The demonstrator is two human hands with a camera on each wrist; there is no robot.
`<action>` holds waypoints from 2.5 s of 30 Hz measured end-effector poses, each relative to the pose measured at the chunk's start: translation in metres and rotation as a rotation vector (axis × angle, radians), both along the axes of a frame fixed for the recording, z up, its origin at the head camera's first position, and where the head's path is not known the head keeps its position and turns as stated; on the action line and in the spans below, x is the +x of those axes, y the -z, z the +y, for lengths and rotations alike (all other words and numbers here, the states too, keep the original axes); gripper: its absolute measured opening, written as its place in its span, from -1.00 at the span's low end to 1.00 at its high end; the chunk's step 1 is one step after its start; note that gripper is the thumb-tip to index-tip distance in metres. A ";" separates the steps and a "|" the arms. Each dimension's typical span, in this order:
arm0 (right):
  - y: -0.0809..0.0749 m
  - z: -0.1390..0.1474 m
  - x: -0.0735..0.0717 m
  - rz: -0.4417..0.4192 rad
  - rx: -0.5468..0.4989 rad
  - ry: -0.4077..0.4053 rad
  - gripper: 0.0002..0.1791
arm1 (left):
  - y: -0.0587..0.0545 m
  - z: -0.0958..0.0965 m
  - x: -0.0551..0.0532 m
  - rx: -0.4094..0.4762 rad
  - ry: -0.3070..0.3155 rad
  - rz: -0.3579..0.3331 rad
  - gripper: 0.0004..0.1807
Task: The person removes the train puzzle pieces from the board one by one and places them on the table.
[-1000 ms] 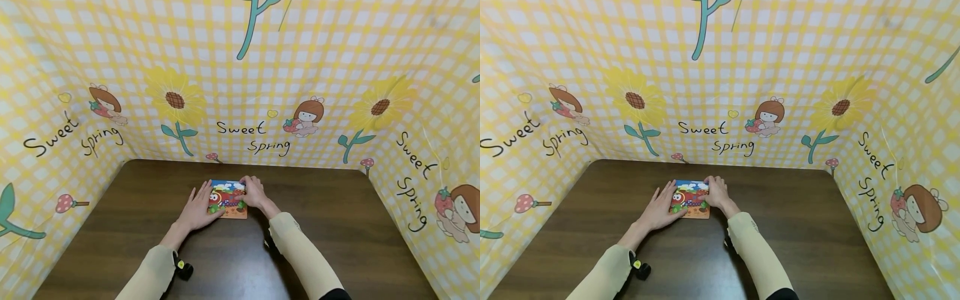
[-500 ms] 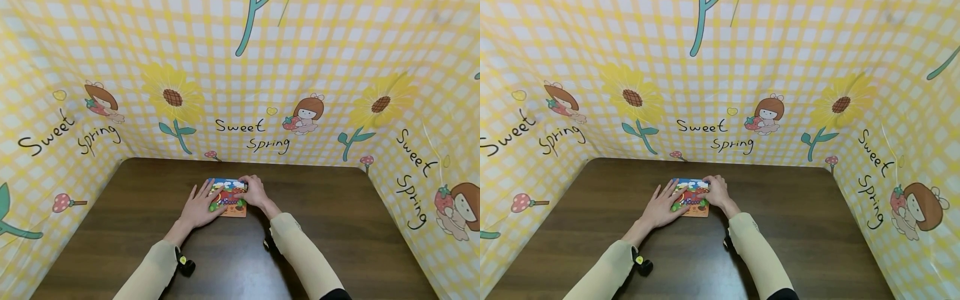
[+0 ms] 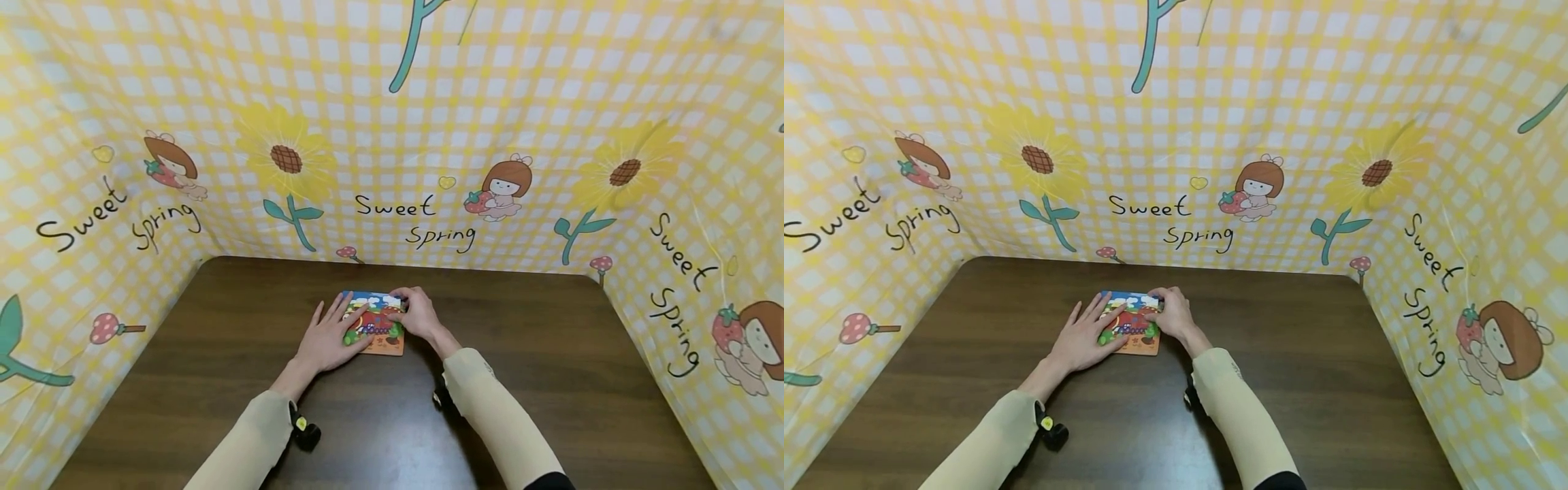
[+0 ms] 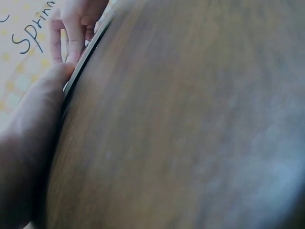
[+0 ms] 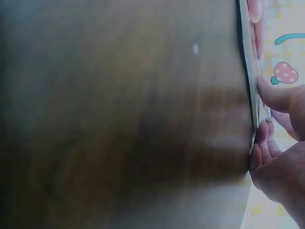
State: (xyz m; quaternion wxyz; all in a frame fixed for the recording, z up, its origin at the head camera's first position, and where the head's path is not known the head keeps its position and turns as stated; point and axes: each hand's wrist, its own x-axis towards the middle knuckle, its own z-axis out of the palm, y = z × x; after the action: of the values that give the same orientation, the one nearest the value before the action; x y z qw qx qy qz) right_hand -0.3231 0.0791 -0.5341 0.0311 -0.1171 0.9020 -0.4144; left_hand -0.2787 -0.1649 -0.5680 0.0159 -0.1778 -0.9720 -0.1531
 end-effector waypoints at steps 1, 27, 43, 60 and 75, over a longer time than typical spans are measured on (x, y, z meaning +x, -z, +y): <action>0.000 0.001 0.000 0.002 -0.001 0.000 -0.54 | 0.000 0.001 0.000 0.002 0.001 0.002 -0.10; -0.002 0.006 -0.001 -0.014 -0.191 0.013 -0.47 | -0.005 0.002 0.002 -0.023 -0.001 0.020 -0.10; -0.003 0.016 -0.001 -0.074 -0.313 0.060 -0.56 | -0.003 0.002 0.002 -0.013 0.001 0.013 -0.09; -0.003 0.061 0.005 -0.132 -0.391 0.111 -0.53 | -0.001 0.000 0.002 0.001 0.004 0.032 -0.09; -0.001 0.105 0.013 -0.130 -0.404 0.089 -0.49 | 0.000 0.001 0.002 -0.020 -0.007 0.012 -0.09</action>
State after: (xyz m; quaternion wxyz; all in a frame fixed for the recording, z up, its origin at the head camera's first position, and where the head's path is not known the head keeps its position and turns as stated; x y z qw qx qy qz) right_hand -0.3101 0.1841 -0.5330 0.0469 -0.0538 0.8011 -0.5943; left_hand -0.2771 -0.1638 -0.5679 0.0204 -0.1754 -0.9739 -0.1423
